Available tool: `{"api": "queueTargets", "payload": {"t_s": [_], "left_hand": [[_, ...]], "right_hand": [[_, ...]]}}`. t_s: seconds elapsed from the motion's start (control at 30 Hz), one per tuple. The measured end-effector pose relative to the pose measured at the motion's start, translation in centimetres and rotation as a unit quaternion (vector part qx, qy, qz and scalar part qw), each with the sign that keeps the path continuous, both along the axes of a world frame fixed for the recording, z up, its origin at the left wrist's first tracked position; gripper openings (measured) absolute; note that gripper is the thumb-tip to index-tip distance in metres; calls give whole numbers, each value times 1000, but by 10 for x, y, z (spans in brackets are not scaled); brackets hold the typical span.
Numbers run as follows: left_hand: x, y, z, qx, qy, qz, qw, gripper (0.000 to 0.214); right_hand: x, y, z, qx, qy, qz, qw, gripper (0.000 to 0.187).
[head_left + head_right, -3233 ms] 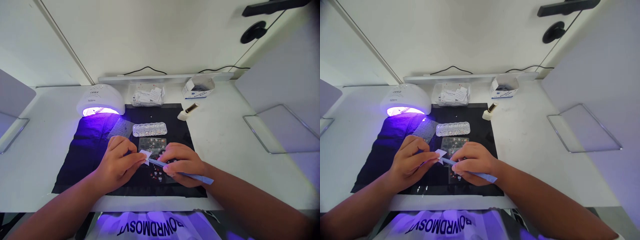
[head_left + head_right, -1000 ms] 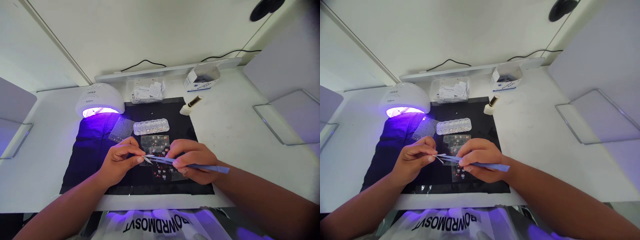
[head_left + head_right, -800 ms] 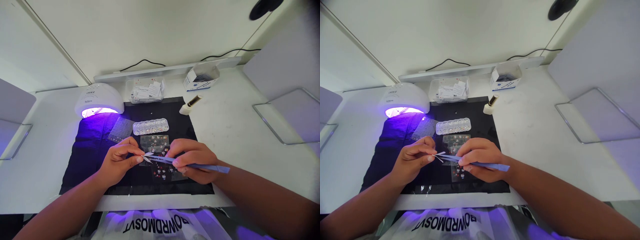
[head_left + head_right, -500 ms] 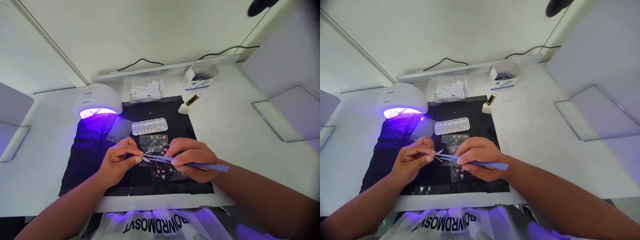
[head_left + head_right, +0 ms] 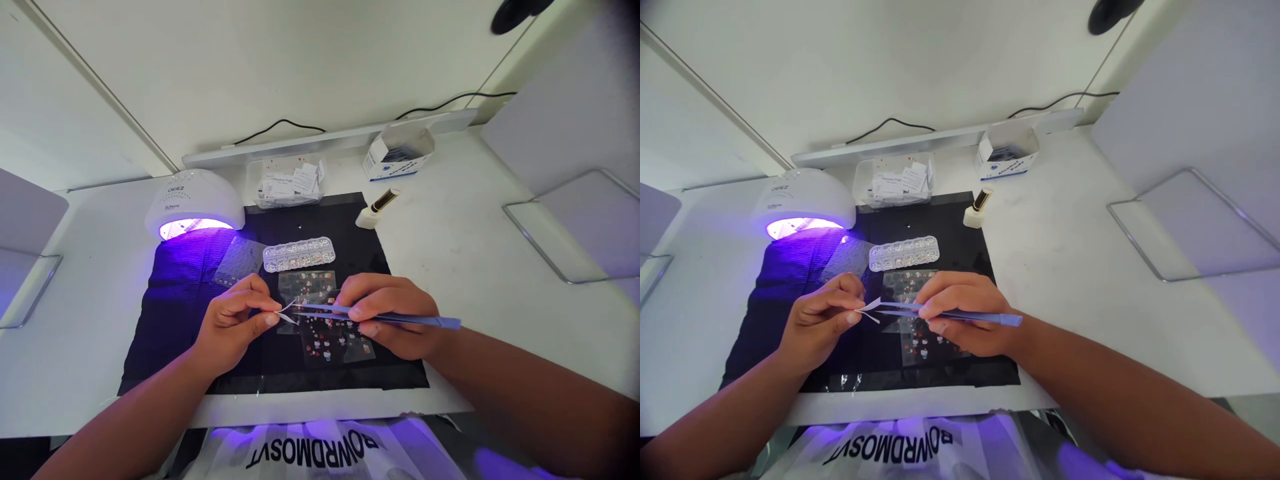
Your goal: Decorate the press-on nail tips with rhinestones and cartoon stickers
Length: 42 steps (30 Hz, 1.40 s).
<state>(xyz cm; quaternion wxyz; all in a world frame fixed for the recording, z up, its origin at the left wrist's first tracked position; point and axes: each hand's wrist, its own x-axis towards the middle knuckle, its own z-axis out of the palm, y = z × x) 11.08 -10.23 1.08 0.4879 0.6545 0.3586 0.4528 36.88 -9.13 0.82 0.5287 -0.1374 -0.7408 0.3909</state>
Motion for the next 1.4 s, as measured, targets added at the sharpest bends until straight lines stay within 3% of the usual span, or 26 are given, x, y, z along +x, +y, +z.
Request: {"api": "queueTargets", "payload": {"t_s": [0.17, 0.33, 0.47, 0.6, 0.7, 1.4], "left_hand": [[0, 1, 0, 10, 0, 0, 1000, 13], [-1, 1, -1, 24, 11, -10, 1000, 16], [-1, 1, 0, 80, 66, -4, 995, 16], [-1, 2, 5, 220, 153, 6, 963, 19], [-2, 2, 7, 273, 187, 3, 944, 23], [-3, 2, 10, 291, 193, 10, 937, 19]], "right_hand": [[1, 0, -1, -29, 22, -7, 999, 15], [1, -2, -2, -104, 72, 8, 992, 17], [-1, -5, 0, -141, 67, 18, 988, 16], [-1, -6, 5, -108, 10, -5, 994, 16], [0, -5, 6, -69, -31, -13, 997, 16], [-1, -5, 3, -54, -14, -24, 998, 15]]}}
